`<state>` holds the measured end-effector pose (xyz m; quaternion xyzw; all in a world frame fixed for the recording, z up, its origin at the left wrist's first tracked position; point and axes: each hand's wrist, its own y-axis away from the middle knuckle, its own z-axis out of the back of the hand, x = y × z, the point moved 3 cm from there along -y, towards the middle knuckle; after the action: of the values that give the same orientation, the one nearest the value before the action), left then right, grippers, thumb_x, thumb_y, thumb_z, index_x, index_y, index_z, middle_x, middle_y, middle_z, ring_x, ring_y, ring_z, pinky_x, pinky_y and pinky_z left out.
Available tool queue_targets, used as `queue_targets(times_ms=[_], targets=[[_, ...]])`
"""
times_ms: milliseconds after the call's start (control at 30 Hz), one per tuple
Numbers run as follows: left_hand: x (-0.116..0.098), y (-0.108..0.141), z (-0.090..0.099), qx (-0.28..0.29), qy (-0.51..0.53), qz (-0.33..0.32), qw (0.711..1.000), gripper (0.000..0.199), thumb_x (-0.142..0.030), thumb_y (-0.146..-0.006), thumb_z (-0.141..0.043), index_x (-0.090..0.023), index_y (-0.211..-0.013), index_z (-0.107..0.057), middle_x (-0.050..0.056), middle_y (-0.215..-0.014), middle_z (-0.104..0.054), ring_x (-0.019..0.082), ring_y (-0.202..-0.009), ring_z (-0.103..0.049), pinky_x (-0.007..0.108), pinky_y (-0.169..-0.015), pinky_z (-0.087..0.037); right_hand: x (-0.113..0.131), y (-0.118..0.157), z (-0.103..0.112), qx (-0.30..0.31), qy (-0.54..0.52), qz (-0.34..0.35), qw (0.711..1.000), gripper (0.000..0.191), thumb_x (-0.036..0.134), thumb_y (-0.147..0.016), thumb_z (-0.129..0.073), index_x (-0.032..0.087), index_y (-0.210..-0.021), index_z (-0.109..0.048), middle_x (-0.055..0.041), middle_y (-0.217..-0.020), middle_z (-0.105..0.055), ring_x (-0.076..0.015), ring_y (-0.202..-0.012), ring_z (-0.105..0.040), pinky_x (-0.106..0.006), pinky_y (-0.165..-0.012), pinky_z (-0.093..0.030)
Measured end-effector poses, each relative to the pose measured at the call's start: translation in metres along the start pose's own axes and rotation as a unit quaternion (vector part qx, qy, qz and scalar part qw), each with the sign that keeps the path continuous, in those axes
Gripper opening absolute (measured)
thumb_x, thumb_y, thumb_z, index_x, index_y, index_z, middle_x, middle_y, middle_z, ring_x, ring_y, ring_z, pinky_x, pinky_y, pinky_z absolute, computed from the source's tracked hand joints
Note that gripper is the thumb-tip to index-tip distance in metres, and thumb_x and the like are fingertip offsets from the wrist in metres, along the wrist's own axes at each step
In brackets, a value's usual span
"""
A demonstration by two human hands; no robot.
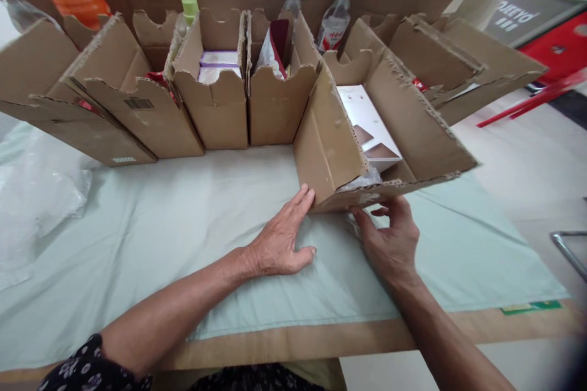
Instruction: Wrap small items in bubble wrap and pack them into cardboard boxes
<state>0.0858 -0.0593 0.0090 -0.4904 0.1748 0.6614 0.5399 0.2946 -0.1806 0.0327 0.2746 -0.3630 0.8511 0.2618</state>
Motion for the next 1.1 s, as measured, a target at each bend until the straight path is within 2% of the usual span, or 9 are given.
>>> queue_targets(times_ms=[67,233,333,400,500,567,733,933,1100], targets=[[-0.002,0.0,-0.001,0.004,-0.007,-0.001,1.0,0.114,-0.026,-0.084,-0.07,-0.033,-0.173,0.001,0.012,-0.183,-0.003,0.038,-0.168,-0.013,0.064,-0.134,-0.025,0.0,-0.018,-0.008,-0.007,-0.014,0.0,1.0,0.046,0.048,-0.082,-0.078,0.024,-0.116,-0.059,-0.0044,-0.1,-0.07,-0.0238,-0.086,-0.068,-0.04,-0.074,-0.057],[-0.004,0.001,-0.001,-0.006,-0.008,0.019,1.0,0.108,-0.023,-0.084,-0.07,-0.031,-0.173,-0.01,0.013,-0.182,-0.014,0.039,-0.167,-0.021,0.064,-0.134,-0.027,-0.002,-0.061,-0.022,-0.048,-0.036,-0.027,0.998,0.041,0.052,-0.08,-0.077,0.023,-0.102,-0.057,-0.0006,-0.08,-0.066,-0.0192,-0.069,-0.062,-0.039,-0.071,-0.057],[-0.004,0.001,-0.001,-0.013,-0.005,0.028,1.0,0.102,-0.023,-0.084,-0.069,-0.031,-0.172,-0.019,0.013,-0.18,-0.022,0.039,-0.165,-0.027,0.064,-0.132,-0.031,0.012,-0.061,-0.021,-0.037,-0.011,0.0,0.999,0.028,0.049,-0.087,-0.071,0.024,-0.092,-0.058,-0.0024,-0.079,-0.068,-0.0198,-0.07,-0.064,-0.039,-0.073,-0.058],[-0.004,0.002,-0.001,-0.013,-0.01,0.027,1.0,0.097,-0.022,-0.084,-0.069,-0.031,-0.171,-0.026,0.013,-0.178,-0.027,0.038,-0.163,-0.032,0.064,-0.131,-0.034,0.026,-0.051,-0.023,0.005,0.009,0.043,0.999,0.02,0.044,-0.092,-0.066,0.024,-0.091,-0.062,-0.0039,-0.082,-0.072,-0.0209,-0.074,-0.067,-0.04,-0.078,-0.059],[-0.004,0.002,-0.002,-0.008,-0.028,0.019,0.999,0.086,-0.021,-0.084,-0.068,-0.028,-0.165,-0.041,0.015,-0.174,-0.037,0.038,-0.159,-0.04,0.063,-0.128,-0.039,0.038,-0.04,-0.035,0.099,0.016,0.096,0.99,0.023,0.04,-0.093,-0.063,0.024,-0.107,-0.069,-0.007,-0.096,-0.077,-0.0247,-0.085,-0.072,-0.043,-0.082,-0.059],[-0.005,0.002,-0.003,-0.008,-0.04,0.01,0.999,0.075,-0.02,-0.084,-0.067,-0.024,-0.157,-0.053,0.017,-0.17,-0.043,0.038,-0.156,-0.045,0.062,-0.126,-0.043,0.037,-0.042,-0.046,0.133,0.014,0.102,0.986,0.036,0.038,-0.091,-0.062,0.022,-0.123,-0.068,-0.0107,-0.115,-0.077,-0.0281,-0.098,-0.074,-0.045,-0.084,-0.06],[-0.005,0.001,-0.003,-0.011,-0.046,0.0,0.999,0.063,-0.018,-0.084,-0.066,-0.02,-0.147,-0.063,0.02,-0.166,-0.048,0.037,-0.153,-0.049,0.062,-0.122,-0.046,0.021,-0.055,-0.06,0.151,0.006,0.077,0.986,0.073,0.038,-0.088,-0.063,0.022,-0.158,-0.047,-0.018,-0.161,-0.052,-0.0326,-0.121,-0.07,-0.046,-0.08,-0.063],[-0.003,0.002,-0.004,-0.011,-0.049,-0.001,0.999,0.059,-0.019,-0.084,-0.067,-0.021,-0.142,-0.066,0.019,-0.166,-0.049,0.037,-0.153,-0.049,0.062,-0.121,-0.048,0.017,-0.055,-0.069,0.198,-0.002,0.105,0.974,0.078,0.039,-0.09,-0.063,0.023,-0.164,-0.041,-0.0158,-0.166,-0.047,-0.0363,-0.145,-0.055,-0.06,-0.107,-0.057],[-0.004,0.001,-0.005,-0.02,-0.057,-0.019,0.998,0.054,-0.018,-0.083,-0.066,-0.015,-0.137,-0.07,0.024,-0.162,-0.052,0.037,-0.151,-0.052,0.061,-0.119,-0.05,0.01,-0.067,-0.076,0.203,0.007,0.106,0.973,0.082,0.039,-0.089,-0.062,0.018,-0.165,-0.039,-0.018,-0.167,-0.045,-0.0366,-0.153,-0.047,-0.061,-0.115,-0.052]])
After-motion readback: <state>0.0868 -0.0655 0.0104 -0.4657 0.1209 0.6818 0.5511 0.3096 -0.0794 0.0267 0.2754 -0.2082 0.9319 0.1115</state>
